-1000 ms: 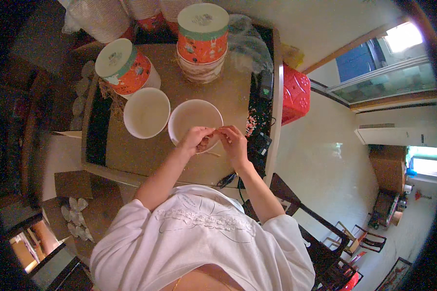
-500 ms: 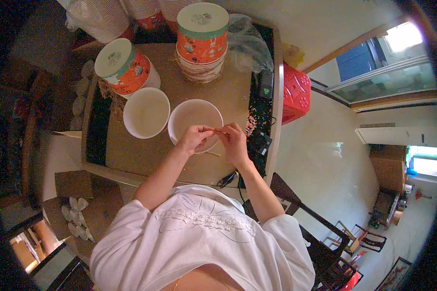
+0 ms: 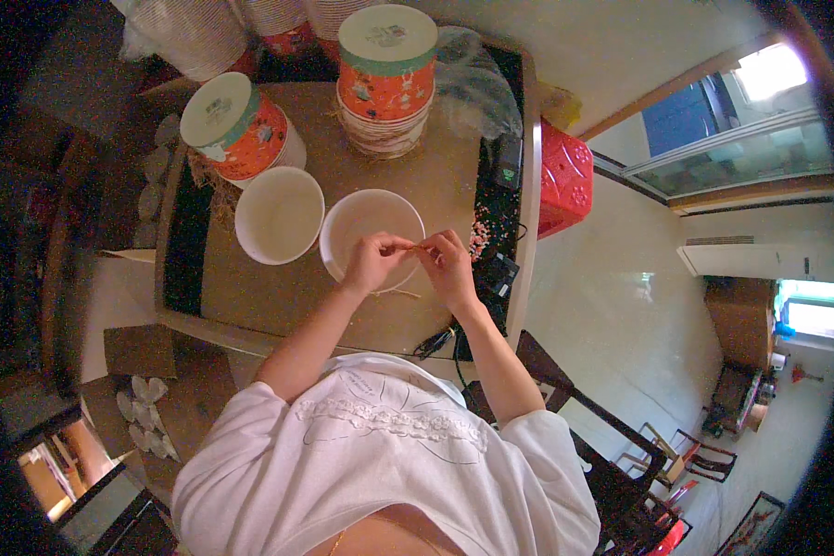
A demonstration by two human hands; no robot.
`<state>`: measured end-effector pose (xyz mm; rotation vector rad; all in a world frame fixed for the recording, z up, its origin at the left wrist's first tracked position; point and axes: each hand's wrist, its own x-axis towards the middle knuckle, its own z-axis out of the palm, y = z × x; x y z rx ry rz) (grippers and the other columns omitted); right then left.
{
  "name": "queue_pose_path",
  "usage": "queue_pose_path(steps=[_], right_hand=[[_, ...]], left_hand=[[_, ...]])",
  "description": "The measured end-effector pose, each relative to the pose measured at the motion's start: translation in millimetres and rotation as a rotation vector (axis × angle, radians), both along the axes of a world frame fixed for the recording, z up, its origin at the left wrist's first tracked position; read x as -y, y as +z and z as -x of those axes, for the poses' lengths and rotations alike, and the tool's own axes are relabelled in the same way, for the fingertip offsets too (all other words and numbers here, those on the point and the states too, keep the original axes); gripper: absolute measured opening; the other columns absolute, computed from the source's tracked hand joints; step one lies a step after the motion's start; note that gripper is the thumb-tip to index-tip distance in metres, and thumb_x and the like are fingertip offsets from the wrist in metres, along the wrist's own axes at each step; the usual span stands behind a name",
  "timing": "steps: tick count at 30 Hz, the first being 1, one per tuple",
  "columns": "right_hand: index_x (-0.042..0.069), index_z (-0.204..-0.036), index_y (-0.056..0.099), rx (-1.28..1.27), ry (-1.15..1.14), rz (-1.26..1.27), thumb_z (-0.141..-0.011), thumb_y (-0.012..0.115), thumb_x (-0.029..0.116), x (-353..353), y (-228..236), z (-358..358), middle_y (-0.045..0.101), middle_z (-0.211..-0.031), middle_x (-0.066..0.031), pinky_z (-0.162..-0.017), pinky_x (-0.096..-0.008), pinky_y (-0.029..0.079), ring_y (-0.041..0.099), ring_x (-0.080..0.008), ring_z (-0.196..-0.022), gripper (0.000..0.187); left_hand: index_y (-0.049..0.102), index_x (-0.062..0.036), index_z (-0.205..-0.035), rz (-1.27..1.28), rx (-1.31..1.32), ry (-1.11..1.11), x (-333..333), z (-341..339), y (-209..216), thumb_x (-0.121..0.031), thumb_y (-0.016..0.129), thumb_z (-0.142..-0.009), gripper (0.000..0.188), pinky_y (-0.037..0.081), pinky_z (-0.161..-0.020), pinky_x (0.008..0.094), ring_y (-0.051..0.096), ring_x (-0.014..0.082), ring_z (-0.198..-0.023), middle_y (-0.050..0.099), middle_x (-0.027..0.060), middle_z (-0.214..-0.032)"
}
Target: Threading and tying strings onto paper buckets for packaging.
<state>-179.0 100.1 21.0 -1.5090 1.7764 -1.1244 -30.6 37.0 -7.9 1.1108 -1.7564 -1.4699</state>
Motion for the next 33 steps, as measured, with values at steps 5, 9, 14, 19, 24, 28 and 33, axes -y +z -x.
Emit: queue_pose_path(steps=[5, 9, 14, 19, 24, 28, 33], right_hand=[[0.003, -0.086, 0.062, -0.027, -0.005, 0.01, -0.077, 0.066, 0.004, 0.0, 1.8, -1.3, 0.054, -0.082, -0.0063, -0.055, -0.0244, 0.043, 0.053, -0.0136, -0.063, 0.01], [0.005, -0.087, 0.063, -0.017, -0.019, -0.03, -0.075, 0.069, 0.007, 0.8, 11.0, -8.0, 0.055, -0.081, -0.0068, -0.054, -0.0266, 0.045, 0.054, -0.0156, -0.061, 0.014], [0.007, -0.088, 0.063, -0.129, -0.004, -0.045, -0.075, 0.069, 0.01, -0.1, 2.6, -6.8, 0.055, -0.082, -0.0078, -0.054, -0.0297, 0.046, 0.054, -0.0189, -0.059, 0.015], [0.006, -0.088, 0.062, -0.161, -0.03, -0.044, -0.076, 0.065, 0.007, 2.3, 7.5, -12.9, 0.057, -0.085, -0.0077, -0.052, -0.0301, 0.046, 0.055, -0.0198, -0.057, 0.012], [0.005, -0.087, 0.063, -0.019, -0.07, 0.047, -0.075, 0.062, -0.002, 3.9, 6.1, -15.3, 0.061, -0.082, -0.0028, -0.046, -0.0206, 0.037, 0.045, -0.007, -0.049, 0.014], [0.005, -0.09, 0.063, 0.009, -0.052, 0.045, -0.076, 0.062, -0.002, 2.0, 6.6, -17.9, 0.061, -0.076, -0.0023, -0.046, -0.0202, 0.037, 0.044, -0.0057, -0.05, 0.016], [0.004, -0.089, 0.061, -0.013, 0.001, 0.0, -0.077, 0.064, 0.002, 1.5, 1.3, -15.4, 0.061, -0.077, -0.007, -0.05, -0.0246, 0.043, 0.053, -0.0129, -0.055, 0.013]], left_hand=[[0.07, -0.0065, -0.088, 0.153, 0.131, 0.011, -2.3, 1.2, 10.0, -0.005, 0.066, -0.077, 0.012, 0.047, -0.06, 0.0243, 0.058, 0.01, -0.065, 0.064, 0.0048, -0.076], [0.067, -0.0034, -0.084, 0.067, 0.052, 0.083, -2.3, 0.9, 8.9, -0.006, 0.064, -0.079, 0.007, 0.047, -0.059, 0.0256, 0.059, 0.0116, -0.064, 0.064, 0.0063, -0.074], [0.064, -0.0016, -0.082, 0.013, -0.042, 0.117, 2.0, -0.9, 12.1, -0.009, 0.061, -0.081, 0.008, 0.048, -0.058, 0.0258, 0.06, 0.0121, -0.062, 0.065, 0.0071, -0.072], [0.063, -0.0019, -0.083, 0.037, -0.052, 0.109, 3.0, -2.1, 6.7, -0.008, 0.061, -0.082, 0.007, 0.048, -0.058, 0.0258, 0.059, 0.0118, -0.063, 0.064, 0.0065, -0.072], [0.063, -0.002, -0.084, 0.028, -0.028, 0.111, -0.1, 1.6, 9.6, -0.008, 0.061, -0.082, 0.006, 0.048, -0.059, 0.0263, 0.06, 0.0124, -0.064, 0.064, 0.0067, -0.073], [0.061, -0.0023, -0.087, -0.013, -0.012, 0.108, -0.4, 1.2, 7.7, -0.008, 0.061, -0.082, 0.007, 0.047, -0.062, 0.0268, 0.057, 0.0114, -0.067, 0.064, 0.0061, -0.077], [0.058, -0.0026, -0.087, -0.025, -0.043, 0.148, -1.9, -0.6, 6.8, -0.01, 0.058, -0.085, 0.008, 0.045, -0.064, 0.0263, 0.054, 0.011, -0.069, 0.06, 0.0034, -0.077]])
